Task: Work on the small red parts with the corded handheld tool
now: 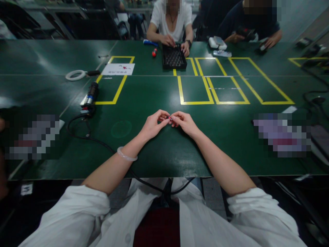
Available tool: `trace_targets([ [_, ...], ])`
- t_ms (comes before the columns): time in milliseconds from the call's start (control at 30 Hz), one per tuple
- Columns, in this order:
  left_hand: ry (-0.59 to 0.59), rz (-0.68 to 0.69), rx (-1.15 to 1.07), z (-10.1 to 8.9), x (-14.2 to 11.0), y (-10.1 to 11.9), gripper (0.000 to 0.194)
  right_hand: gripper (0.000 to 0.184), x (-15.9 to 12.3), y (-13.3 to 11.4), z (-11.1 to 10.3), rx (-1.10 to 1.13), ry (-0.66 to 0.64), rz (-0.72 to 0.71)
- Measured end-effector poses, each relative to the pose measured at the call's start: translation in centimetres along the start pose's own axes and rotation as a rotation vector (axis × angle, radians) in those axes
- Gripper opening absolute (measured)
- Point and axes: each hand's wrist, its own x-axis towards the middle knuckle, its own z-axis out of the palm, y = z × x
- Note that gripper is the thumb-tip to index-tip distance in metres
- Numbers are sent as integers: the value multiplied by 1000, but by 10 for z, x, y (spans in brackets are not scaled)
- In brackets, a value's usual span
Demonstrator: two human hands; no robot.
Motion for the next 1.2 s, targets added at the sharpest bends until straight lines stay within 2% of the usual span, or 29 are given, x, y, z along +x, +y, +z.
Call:
trace_targets([
  [267, 8, 1, 24, 0, 0, 1, 23, 35, 0, 1, 0, 3, 34, 11],
  [867, -9, 14, -1, -1, 1, 1, 22, 30, 0, 0, 1, 6, 10, -2],
  [1200, -29, -51, 24, -12, 4, -3, 37, 31, 1, 0, 0, 6, 36, 8],
])
